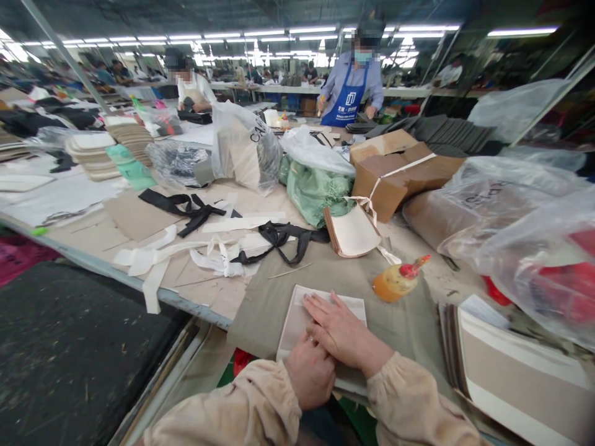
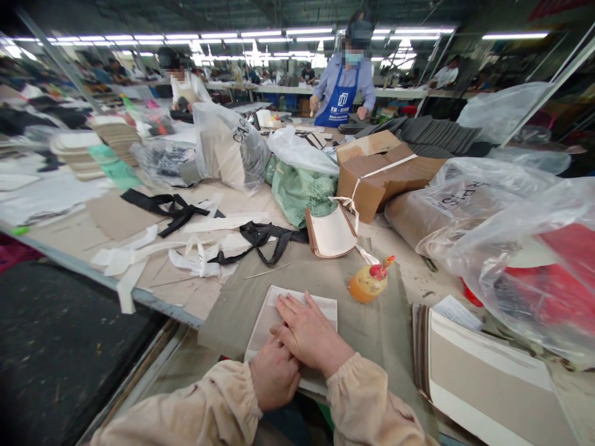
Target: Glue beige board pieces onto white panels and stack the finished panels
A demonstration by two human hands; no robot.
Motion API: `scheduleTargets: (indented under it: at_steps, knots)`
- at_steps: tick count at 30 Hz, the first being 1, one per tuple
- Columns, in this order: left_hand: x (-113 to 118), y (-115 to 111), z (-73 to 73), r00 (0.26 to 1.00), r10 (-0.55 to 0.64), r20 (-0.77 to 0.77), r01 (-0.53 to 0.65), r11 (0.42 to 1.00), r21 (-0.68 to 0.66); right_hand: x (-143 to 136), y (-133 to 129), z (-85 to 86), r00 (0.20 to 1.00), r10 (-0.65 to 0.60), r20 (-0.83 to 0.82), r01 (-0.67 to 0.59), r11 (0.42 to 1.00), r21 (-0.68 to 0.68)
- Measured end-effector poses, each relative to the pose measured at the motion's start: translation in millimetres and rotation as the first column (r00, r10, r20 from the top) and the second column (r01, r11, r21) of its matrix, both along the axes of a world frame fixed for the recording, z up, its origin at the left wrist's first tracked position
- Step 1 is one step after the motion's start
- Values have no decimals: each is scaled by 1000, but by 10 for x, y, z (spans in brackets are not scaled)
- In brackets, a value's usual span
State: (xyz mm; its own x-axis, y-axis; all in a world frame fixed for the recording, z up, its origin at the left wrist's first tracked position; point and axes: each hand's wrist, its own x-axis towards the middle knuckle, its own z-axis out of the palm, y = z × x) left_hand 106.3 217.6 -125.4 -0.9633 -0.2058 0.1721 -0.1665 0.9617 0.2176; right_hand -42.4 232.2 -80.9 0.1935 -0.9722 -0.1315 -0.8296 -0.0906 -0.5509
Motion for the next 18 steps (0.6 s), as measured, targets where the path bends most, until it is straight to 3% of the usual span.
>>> scheduleTargets:
  at_steps: [8, 18]
  knots:
    - [-7, 2, -36, 999, -3, -39, 2, 1000, -22, 11, -19, 12, 1000, 3, -1, -3, 1000, 6]
    - [-2, 12, -41, 996, 39, -82, -37, 999, 27, 55, -83, 75, 1000, -20, -21, 18, 996, -83]
